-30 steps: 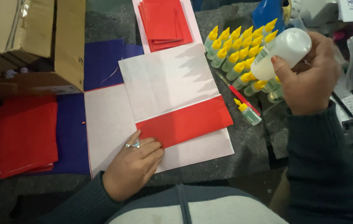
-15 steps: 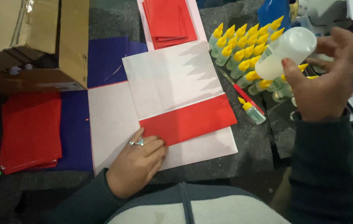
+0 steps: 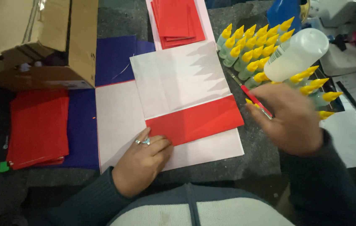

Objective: Assembling paper products by folding and gluing sheets of red and pink paper at a workbench.

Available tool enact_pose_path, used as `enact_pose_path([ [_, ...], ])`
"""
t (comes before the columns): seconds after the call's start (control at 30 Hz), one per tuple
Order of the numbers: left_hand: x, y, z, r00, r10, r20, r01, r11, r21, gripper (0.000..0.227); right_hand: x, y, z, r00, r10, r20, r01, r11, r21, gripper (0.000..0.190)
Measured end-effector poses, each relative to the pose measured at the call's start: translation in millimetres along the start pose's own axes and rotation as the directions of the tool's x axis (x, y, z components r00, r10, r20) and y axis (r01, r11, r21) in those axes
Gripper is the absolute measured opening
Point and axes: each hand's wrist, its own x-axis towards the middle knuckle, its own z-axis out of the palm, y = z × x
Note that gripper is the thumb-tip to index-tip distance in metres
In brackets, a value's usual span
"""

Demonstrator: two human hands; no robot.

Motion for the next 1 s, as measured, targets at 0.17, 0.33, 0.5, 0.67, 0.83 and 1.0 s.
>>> enact_pose_path([
  [0.17, 1, 0, -6, 0.999, 0.024, -0.049, -0.024, 1.0, -0.016, 0.019, -8, 10, 36, 0.972, -0.021, 0.233, 0.004, 0.997, 0.072, 0.029],
  [0.33, 2, 3, -13, 1.0, 0.013, -0.01, -0.013, 1.0, -0.02, 0.018, -23, 20, 57, 0.928, -0.136, 0.347, 0.134, 0.991, 0.028, 0.033],
  [0.5, 5, 17, -18, 0.994, 0.107, 0.009, -0.107, 0.994, 0.029, 0.026, -31, 10, 63, 0.897, -0.361, 0.257, 0.388, 0.919, -0.066, 0.023],
  [0.67, 10, 21, -21, 0.984, 0.166, -0.066, -0.159, 0.982, 0.099, 0.033, -42, -20, 72, 0.863, -0.462, 0.204, 0.471, 0.882, 0.005, 0.029],
  [0.83, 7, 18, -14, 0.989, 0.145, 0.028, -0.147, 0.986, 0.084, 0.031, -40, -42, 66, 0.808, -0.528, 0.261, 0.521, 0.847, 0.103, 0.029],
  [1.0, 6, 17, -31, 0.975, 0.16, 0.156, -0.164, 0.986, 0.013, 0.021, -31, -22, 51, 0.876, -0.348, 0.335, 0.286, 0.932, 0.222, 0.027],
])
